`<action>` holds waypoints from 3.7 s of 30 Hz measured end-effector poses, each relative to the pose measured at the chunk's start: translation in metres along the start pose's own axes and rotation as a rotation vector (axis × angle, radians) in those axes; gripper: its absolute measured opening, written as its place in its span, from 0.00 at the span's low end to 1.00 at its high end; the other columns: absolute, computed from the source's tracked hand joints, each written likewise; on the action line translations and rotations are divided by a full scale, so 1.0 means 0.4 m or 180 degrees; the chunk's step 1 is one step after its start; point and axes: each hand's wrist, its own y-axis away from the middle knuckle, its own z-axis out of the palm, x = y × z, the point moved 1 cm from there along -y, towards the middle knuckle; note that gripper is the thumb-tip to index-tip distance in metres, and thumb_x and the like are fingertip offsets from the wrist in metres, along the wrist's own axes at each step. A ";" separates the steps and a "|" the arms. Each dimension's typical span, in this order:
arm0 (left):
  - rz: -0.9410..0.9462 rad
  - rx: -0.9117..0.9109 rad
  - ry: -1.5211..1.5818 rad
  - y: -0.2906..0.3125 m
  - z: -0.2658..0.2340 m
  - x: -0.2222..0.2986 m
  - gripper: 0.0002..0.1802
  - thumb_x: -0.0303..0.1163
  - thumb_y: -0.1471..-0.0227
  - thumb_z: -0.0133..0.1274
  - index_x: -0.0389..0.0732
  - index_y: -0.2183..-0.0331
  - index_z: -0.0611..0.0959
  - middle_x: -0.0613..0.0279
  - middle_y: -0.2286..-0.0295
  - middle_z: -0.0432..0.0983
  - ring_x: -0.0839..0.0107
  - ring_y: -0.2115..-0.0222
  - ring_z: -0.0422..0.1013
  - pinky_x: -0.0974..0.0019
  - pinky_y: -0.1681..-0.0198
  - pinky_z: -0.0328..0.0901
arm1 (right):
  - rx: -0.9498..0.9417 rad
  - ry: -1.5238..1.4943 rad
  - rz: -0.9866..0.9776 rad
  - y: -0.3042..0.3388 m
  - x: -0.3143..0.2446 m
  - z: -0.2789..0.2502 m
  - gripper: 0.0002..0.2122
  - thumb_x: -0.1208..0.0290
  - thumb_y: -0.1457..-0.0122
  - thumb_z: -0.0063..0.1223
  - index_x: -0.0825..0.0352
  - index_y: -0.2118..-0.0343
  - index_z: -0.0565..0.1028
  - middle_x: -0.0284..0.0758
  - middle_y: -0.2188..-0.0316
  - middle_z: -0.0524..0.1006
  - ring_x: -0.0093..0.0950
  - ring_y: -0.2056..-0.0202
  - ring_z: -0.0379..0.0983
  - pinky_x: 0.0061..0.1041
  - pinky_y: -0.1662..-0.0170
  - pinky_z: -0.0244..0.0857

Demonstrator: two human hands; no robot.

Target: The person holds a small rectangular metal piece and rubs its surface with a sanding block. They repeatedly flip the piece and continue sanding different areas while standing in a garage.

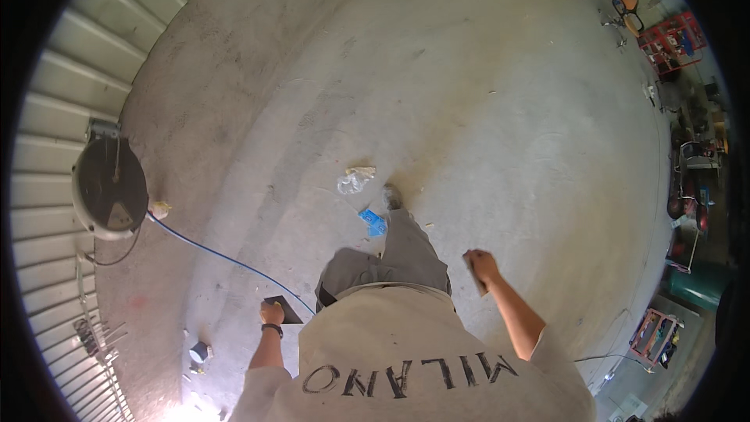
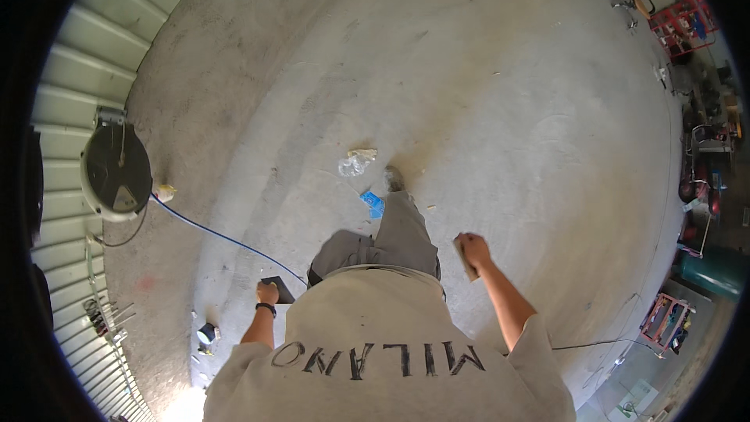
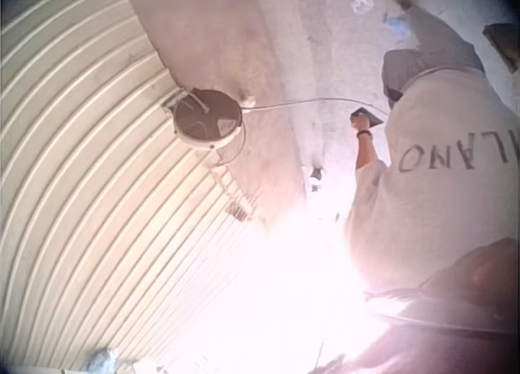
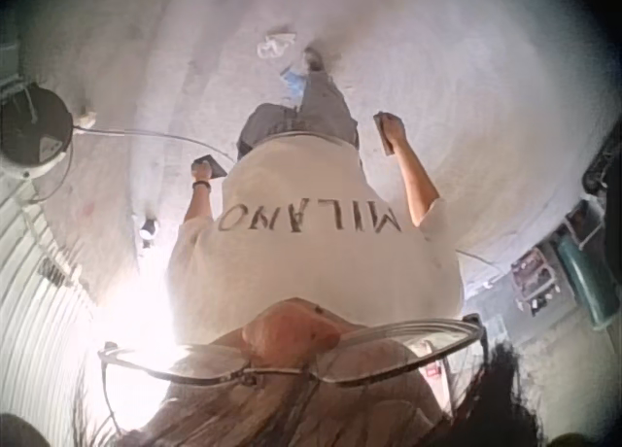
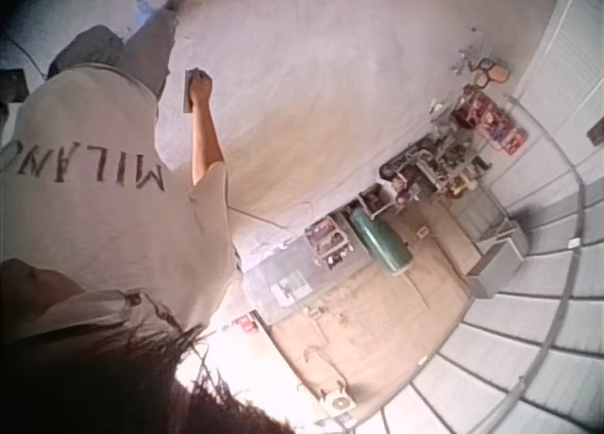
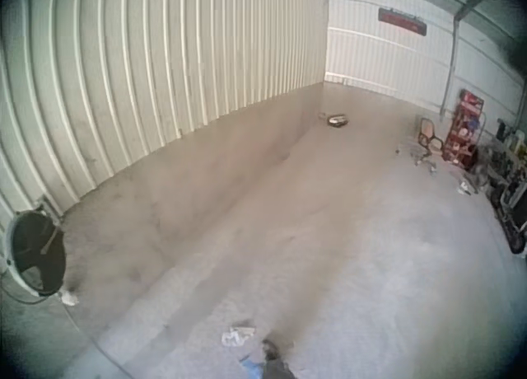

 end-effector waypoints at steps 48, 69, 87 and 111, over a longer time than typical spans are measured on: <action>0.0902 0.0217 -0.0059 0.129 -0.128 0.565 0.22 0.31 0.48 0.56 0.32 0.52 0.77 0.35 0.61 0.80 0.37 0.58 0.75 0.45 0.55 0.70 | -0.0116 0.0181 0.0227 -0.385 0.070 -0.224 0.18 0.55 0.37 0.48 0.66 0.66 0.83 0.42 0.69 0.83 0.35 0.69 0.78 0.36 0.63 0.69; 0.1246 -0.0676 0.4686 0.586 -0.463 1.023 0.21 0.19 0.38 0.42 0.34 0.44 0.67 0.60 0.57 0.75 0.77 0.58 0.69 0.74 0.52 0.64 | -0.2902 -0.2457 -0.1345 0.107 -0.932 0.122 0.15 0.58 0.30 0.46 0.61 0.47 0.69 0.26 0.70 0.72 0.18 0.73 0.66 0.19 0.70 0.61; 0.0290 0.2807 0.5933 0.863 -0.290 0.256 0.29 0.24 0.36 0.48 0.30 0.38 0.61 0.56 0.50 0.70 0.71 0.50 0.65 0.69 0.43 0.61 | -0.4333 0.0877 -0.3496 0.728 -0.626 0.658 0.14 0.58 0.34 0.50 0.66 0.64 0.73 0.27 0.73 0.69 0.18 0.70 0.64 0.24 0.68 0.62; -0.0685 0.2697 0.6569 1.053 -0.361 0.281 0.39 0.32 0.40 0.57 0.41 0.33 0.60 0.63 0.62 0.78 0.85 0.68 0.70 0.79 0.64 0.66 | -0.8019 0.5499 -0.2549 0.926 -0.784 1.043 0.22 0.48 0.38 0.57 0.64 0.77 0.71 0.25 0.82 0.67 0.15 0.76 0.60 0.23 0.75 0.56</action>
